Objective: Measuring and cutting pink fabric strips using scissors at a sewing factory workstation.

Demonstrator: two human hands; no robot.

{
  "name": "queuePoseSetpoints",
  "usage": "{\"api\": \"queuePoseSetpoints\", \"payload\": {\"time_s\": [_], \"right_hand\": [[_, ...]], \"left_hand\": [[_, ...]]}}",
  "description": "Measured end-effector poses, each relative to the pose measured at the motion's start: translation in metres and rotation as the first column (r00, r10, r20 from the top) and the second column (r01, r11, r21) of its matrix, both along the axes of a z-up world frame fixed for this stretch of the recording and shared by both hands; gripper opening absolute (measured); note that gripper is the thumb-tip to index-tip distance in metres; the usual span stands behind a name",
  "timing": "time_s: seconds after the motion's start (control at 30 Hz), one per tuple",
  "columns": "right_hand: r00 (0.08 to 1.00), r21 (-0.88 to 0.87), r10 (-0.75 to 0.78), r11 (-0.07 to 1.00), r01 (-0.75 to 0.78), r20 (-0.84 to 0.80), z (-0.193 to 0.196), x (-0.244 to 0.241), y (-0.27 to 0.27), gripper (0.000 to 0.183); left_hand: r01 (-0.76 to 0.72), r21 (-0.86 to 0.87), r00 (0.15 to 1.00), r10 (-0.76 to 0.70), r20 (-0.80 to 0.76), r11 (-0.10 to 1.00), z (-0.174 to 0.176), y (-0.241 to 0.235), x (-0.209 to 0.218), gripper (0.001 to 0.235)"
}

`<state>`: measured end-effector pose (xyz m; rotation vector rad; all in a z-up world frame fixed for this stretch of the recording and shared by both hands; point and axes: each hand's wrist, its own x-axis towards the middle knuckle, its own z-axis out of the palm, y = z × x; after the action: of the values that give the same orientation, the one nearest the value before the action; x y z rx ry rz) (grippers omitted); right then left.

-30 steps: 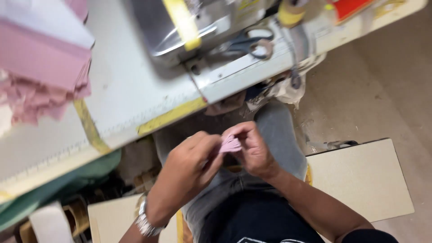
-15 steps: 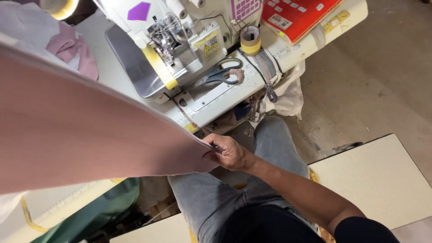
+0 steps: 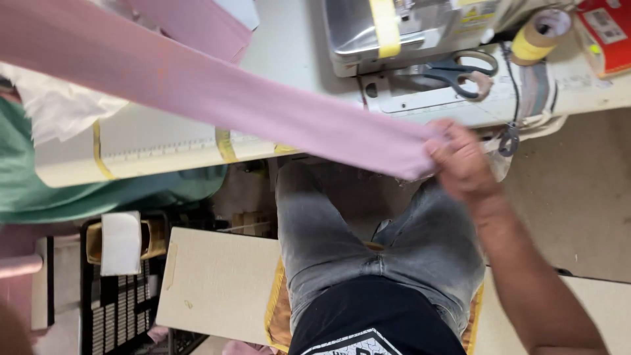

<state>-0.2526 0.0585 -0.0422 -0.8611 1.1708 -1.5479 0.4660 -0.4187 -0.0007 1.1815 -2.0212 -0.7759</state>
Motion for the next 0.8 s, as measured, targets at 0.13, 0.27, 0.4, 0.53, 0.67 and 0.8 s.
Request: {"api": "queuePoseSetpoints", "payload": {"time_s": [0.13,0.27,0.4,0.53,0.67,0.8], "right_hand": [[0.810,0.331,0.082,0.933,0.142,-0.580,0.131,0.000,-0.032,0.035],[0.794,0.322,0.120,0.942,0.099,-0.596,0.104,-0.010,-0.079,0.028],[0.517,0.356,0.191,0.903,0.241,-0.835,0.090,-0.002,-0.091,0.030],[0.289,0.118,0.042,0.961,0.252,-0.956,0.070,-0.005,-0.080,0.034],[0.274,0.125,0.047,0.954,0.273,-0.960,0.066,-0.005,-0.078,0.022],[0.367,-0.061,-0.135,0.977,0.206,-0.920,0.076,-0.002,-0.080,0.013]], "left_hand": [[-0.077,0.048,0.995,0.080,-0.061,0.996,-0.062,-0.032,0.036,0.024],[-0.513,0.328,0.805,0.577,-0.137,0.793,0.056,0.175,-0.188,0.008],[-0.508,0.315,0.851,0.524,0.038,0.802,0.031,0.179,-0.193,0.006],[-0.470,0.290,0.880,0.420,0.220,0.833,0.056,0.195,-0.206,0.011],[-0.462,0.276,0.884,0.412,0.221,0.843,0.040,0.187,-0.195,0.014],[-0.448,0.253,0.893,0.416,0.172,0.857,0.029,0.184,-0.189,0.013]]}}
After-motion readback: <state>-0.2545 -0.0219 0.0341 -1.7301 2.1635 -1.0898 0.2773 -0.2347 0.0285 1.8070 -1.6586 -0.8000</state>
